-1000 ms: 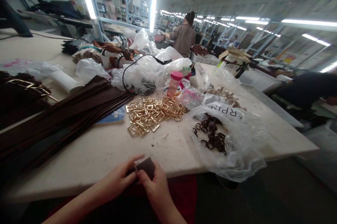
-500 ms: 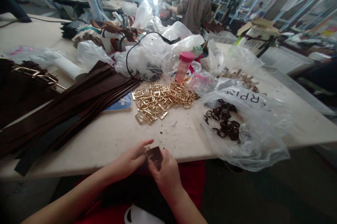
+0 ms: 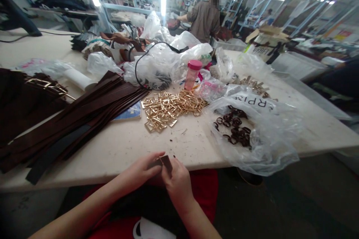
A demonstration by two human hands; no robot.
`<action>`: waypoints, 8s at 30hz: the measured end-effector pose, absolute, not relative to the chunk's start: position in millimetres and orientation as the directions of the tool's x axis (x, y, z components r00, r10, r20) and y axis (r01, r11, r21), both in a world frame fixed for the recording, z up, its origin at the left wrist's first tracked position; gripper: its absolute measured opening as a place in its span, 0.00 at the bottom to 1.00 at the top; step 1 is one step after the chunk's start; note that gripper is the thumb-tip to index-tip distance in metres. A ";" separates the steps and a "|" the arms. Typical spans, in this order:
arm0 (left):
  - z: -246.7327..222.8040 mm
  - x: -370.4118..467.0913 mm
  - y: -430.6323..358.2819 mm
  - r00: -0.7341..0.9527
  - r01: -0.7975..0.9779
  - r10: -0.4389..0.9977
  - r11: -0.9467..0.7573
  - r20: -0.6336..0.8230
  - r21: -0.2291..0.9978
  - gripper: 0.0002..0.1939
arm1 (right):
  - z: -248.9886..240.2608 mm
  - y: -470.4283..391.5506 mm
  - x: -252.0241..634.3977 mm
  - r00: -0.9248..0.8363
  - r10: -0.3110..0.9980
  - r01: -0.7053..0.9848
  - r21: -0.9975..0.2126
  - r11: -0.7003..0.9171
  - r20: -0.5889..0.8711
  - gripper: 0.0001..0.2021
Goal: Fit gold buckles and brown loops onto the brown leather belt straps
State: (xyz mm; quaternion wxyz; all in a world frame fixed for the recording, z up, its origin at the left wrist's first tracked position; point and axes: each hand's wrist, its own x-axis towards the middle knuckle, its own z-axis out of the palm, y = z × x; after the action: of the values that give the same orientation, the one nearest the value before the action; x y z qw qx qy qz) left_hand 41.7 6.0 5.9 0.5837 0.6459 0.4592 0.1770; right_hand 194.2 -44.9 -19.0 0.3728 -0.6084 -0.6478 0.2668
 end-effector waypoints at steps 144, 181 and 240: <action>18.3 48.9 7.8 0.380 0.351 0.870 0.180 -0.316 0.919 0.12 | -6.3 -13.9 187.4 0.175 0.984 -0.101 -0.995 -0.015 -0.033 0.14; 16.6 36.1 0.2 0.366 0.382 0.886 0.135 -0.284 0.914 0.06 | 9.3 -53.4 185.9 0.112 0.990 0.084 -0.993 0.077 0.087 0.19; 35.0 32.7 -16.4 0.584 0.421 0.723 0.119 -0.369 0.899 0.10 | -15.1 -57.9 176.5 0.056 0.932 -0.342 -0.884 -0.319 -0.358 0.11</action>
State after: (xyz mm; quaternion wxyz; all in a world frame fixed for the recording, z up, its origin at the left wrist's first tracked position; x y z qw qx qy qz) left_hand 32.7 -16.4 35.0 0.6059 0.6520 0.4386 0.1242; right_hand 176.5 -57.9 -15.1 0.5092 -0.5182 -0.2846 0.6254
